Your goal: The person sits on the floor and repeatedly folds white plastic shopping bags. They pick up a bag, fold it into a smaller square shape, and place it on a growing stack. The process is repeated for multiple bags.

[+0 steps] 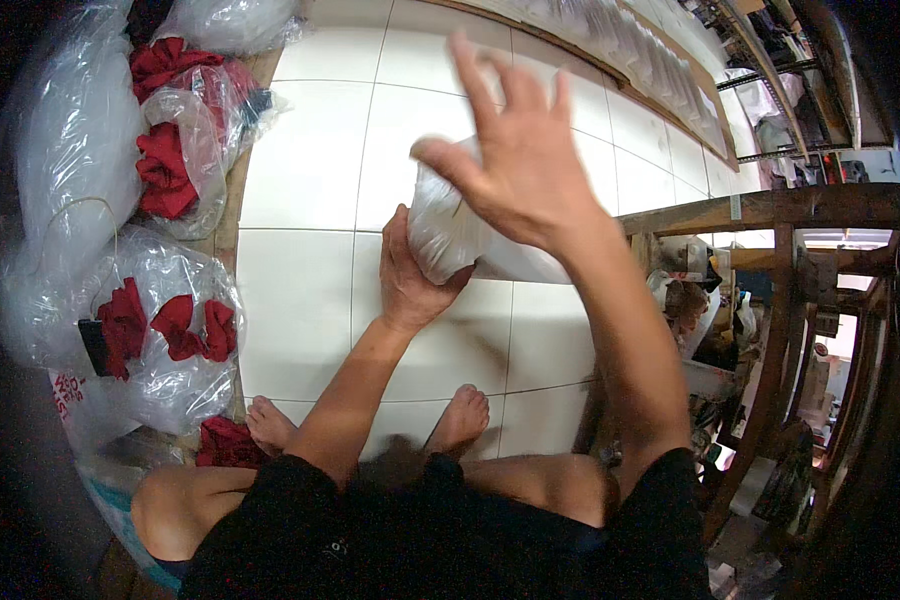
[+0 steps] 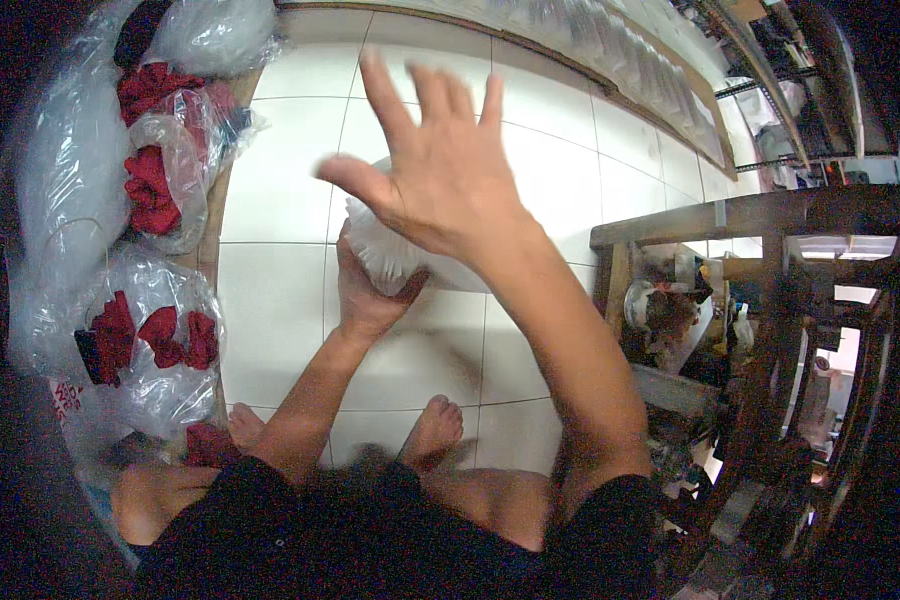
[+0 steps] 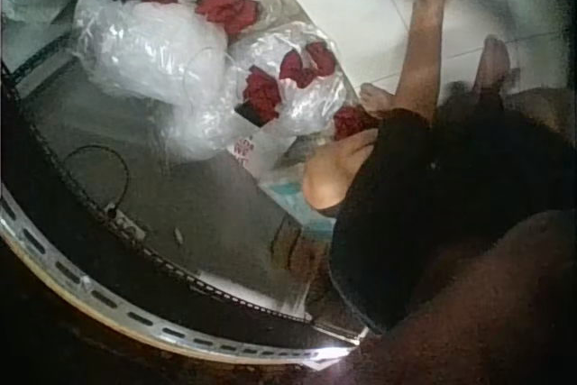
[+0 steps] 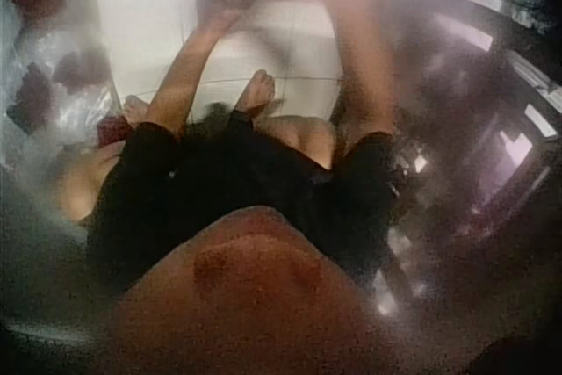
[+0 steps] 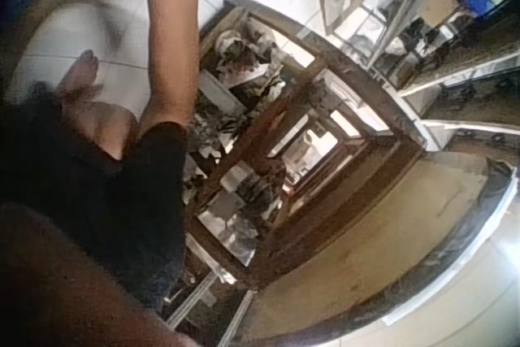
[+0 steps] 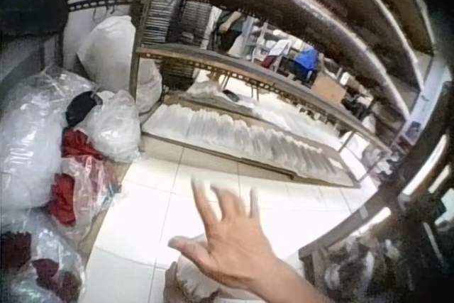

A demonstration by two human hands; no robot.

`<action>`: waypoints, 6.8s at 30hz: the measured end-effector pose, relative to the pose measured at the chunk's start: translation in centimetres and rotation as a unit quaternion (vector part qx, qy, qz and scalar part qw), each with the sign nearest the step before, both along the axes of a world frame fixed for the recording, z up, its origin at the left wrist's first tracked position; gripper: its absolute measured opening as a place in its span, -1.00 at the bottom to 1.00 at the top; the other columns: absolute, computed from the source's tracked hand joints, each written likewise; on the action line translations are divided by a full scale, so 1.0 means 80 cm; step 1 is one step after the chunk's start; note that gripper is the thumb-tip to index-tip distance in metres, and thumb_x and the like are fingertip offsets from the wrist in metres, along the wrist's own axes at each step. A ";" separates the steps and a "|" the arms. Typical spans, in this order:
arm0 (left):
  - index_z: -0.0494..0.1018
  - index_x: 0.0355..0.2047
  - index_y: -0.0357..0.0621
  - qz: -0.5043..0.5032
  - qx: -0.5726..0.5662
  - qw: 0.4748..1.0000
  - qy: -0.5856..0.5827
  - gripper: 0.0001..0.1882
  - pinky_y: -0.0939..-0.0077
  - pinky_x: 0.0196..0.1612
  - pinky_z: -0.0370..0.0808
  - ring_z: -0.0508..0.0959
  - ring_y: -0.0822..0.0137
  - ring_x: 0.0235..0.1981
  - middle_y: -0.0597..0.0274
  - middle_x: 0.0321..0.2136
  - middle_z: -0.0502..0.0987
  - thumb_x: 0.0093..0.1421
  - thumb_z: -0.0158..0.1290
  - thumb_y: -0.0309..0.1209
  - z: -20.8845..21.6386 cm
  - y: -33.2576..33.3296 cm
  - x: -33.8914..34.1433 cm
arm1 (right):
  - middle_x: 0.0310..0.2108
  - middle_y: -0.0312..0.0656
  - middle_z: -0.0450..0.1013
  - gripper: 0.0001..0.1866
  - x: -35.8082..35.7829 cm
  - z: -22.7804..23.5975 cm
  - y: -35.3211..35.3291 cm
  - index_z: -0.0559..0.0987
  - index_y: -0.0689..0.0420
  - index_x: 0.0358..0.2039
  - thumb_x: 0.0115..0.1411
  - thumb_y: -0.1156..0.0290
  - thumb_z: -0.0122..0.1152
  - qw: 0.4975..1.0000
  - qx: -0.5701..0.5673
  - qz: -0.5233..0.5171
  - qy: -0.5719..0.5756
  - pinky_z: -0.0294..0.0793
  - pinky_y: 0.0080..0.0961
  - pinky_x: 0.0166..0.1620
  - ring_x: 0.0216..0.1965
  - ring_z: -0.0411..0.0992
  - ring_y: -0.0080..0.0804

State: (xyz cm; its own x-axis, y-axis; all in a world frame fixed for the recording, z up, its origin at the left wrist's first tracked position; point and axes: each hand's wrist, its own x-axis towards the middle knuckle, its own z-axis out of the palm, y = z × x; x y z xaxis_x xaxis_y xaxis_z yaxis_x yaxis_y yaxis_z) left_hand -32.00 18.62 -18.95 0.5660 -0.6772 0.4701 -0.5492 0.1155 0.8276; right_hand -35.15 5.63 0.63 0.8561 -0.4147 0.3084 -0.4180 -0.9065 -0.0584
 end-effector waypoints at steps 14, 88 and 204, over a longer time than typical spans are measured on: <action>-0.10 0.33 -0.19 -0.026 -0.056 0.997 0.047 0.26 0.03 0.17 0.33 0.30 -0.17 0.14 -0.13 0.19 0.20 -0.25 0.50 -0.17 -0.002 0.000 -0.009 | 0.16 0.30 0.26 -0.12 -0.074 0.076 -0.027 0.03 0.21 0.39 0.25 -0.08 0.03 0.980 0.079 0.009 -0.181 0.13 -0.01 0.24 0.12 0.26 0.25; 0.43 -0.09 -0.26 -0.078 0.111 0.983 0.124 -0.52 0.38 -0.21 0.55 0.65 0.22 -0.31 0.05 -0.26 0.63 -0.03 0.29 -0.42 0.018 0.008 -0.004 | -0.09 -0.01 0.52 -0.51 -0.146 -0.257 0.119 0.45 0.28 0.02 0.13 0.34 0.36 0.738 0.412 -0.288 -0.450 0.43 -0.37 0.03 -0.01 0.47 -0.32; 0.13 0.10 -0.55 -0.011 0.563 0.824 -0.054 -0.14 0.02 0.13 0.37 0.37 -0.27 0.06 -0.41 0.04 0.25 -0.06 0.18 -0.15 -0.093 -0.046 0.158 | 0.27 0.24 0.09 -0.17 -0.304 -0.319 0.108 0.15 0.30 0.29 0.16 0.11 0.26 0.934 0.105 -0.341 -0.017 0.10 0.20 0.28 0.28 0.09 0.25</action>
State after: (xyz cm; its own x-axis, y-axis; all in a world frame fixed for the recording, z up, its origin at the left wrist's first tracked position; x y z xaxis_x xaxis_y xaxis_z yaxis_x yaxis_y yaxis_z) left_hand -19.34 14.95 -26.35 0.5437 -0.7283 -0.4171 -0.6351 -0.6819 0.3629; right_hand -59.51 14.26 -24.88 0.3614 -0.9146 0.1811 -0.8888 -0.3967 -0.2296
